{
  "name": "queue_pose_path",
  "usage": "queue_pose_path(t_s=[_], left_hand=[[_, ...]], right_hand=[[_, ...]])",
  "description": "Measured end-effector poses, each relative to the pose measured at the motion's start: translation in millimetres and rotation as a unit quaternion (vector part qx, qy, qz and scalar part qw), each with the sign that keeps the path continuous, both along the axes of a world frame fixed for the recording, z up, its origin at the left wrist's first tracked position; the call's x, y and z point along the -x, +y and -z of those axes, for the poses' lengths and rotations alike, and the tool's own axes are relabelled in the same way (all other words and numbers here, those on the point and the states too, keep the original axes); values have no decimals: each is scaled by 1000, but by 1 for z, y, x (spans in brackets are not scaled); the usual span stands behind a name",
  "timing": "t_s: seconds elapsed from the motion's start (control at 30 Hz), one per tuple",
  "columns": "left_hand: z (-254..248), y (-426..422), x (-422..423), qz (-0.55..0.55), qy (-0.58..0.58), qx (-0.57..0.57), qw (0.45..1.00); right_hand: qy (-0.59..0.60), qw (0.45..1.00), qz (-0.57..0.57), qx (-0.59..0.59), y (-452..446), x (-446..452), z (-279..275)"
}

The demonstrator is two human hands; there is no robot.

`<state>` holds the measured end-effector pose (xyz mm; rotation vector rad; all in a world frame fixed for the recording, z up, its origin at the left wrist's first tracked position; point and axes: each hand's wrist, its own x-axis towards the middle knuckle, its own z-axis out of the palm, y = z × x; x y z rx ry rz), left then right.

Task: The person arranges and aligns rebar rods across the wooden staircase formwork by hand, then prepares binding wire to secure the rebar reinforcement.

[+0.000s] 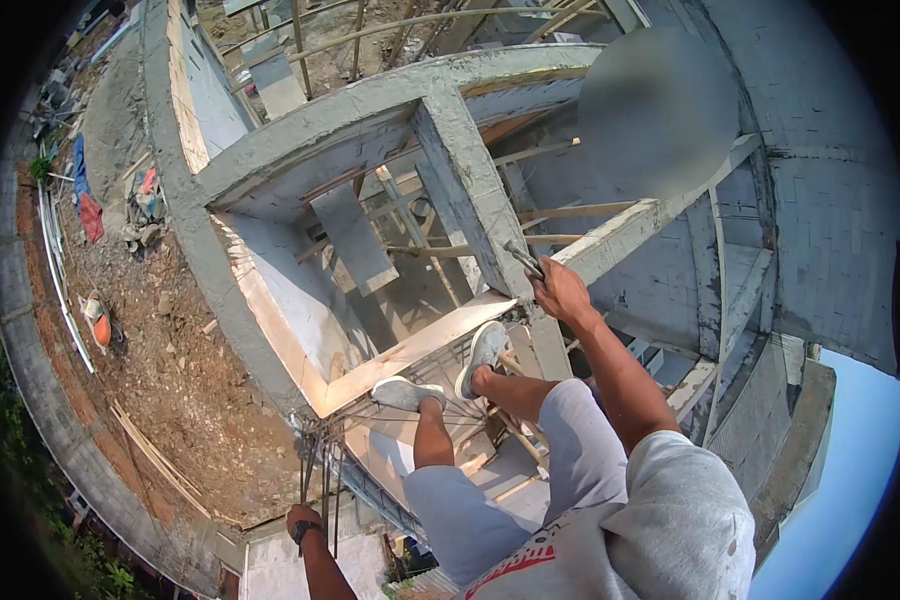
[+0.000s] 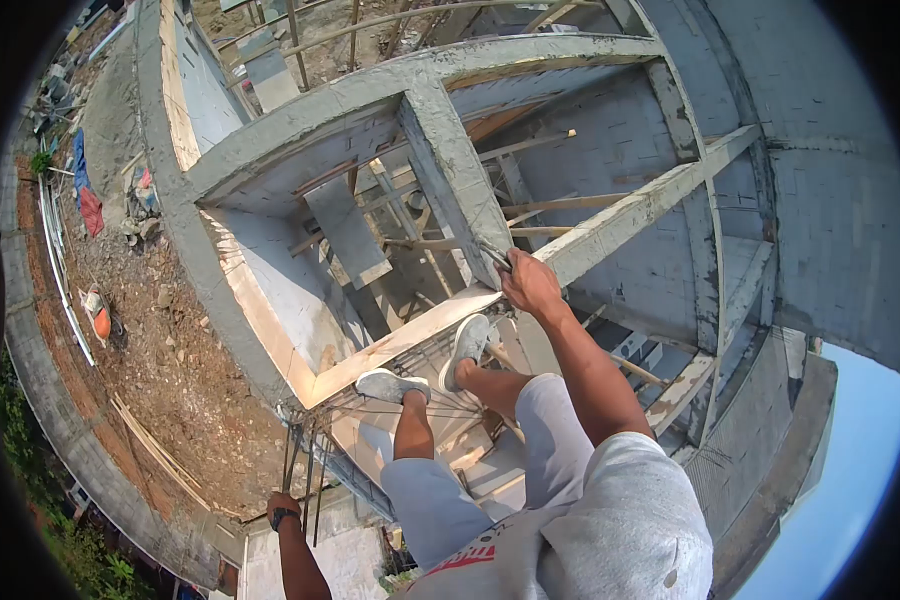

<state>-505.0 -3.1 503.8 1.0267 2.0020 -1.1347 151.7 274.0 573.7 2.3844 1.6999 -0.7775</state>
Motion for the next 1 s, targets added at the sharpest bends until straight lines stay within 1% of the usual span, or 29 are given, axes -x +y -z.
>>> queue_pose_path(t_s=[0.03,0.1,0.13,0.2,0.27,0.33,0.37,0.4,0.47,0.5,0.53,0.57,0.63,0.67,0.7,0.77,0.8,0.83,0.87,0.9,0.93,0.97,1.0], left_hand=[[10,-5,7,10,-8,-5,1000],[3,4,0,-32,0,-5,999],[-1,5,-3,-52,6,0,999],[3,1,1,-51,0,7,999],[11,-7,3,-40,4,5,999],[-17,3,-16,-55,27,-12,998],[-24,8,-30,-67,39,-23,997],[-16,1,-28,-70,49,-12,996],[-25,16,-39,-79,68,-6,995],[-20,17,-39,-86,85,-3,993],[-4,-4,-29,-54,93,-39,993],[-10,5,-37,-53,121,-24,991],[-6,5,-34,-43,147,1,988],[-3,1,-30,-23,149,7,988],[-7,11,-33,-35,160,9,986],[-3,9,-30,-37,171,24,984],[2,5,-29,-38,196,23,980],[6,-1,-28,-41,208,14,977],[6,-2,-30,-39,213,10,976],[10,-14,-25,-13,219,4,976],[9,-14,-29,-10,231,5,973],[0,11,-53,-46,244,31,968],[8,5,-61,23,293,7,956]], right_hand=[[-23,999,34,-8,-4,-10,-17],[28,989,141,-28,-10,-32,-50],[35,987,146,-50,-11,-36,-72],[-54,994,87,-46,-38,-81,-70],[-138,990,41,12,-55,-98,-90],[-151,983,41,93,-67,-109,-104],[-148,982,44,112,-69,-117,-103],[-145,979,46,133,-73,-126,-96],[-118,982,38,145,-77,-163,-51],[-97,982,27,161,-68,-176,-29],[-74,981,16,179,-57,-183,-4],[-52,978,7,200,-44,-190,22],[-11,984,-49,173,-23,-198,76],[-1,981,-51,187,-6,-192,96],[6,978,-54,201,13,-187,116],[43,977,-102,183,38,-196,185],[29,980,-102,169,45,-203,227],[17,983,-101,153,53,-209,275],[31,990,-78,113,61,-217,325],[43,995,-52,76,65,-223,363],[43,997,-16,66,73,-221,388],[41,997,18,55,82,-213,408],[38,997,50,44,85,-207,421]])
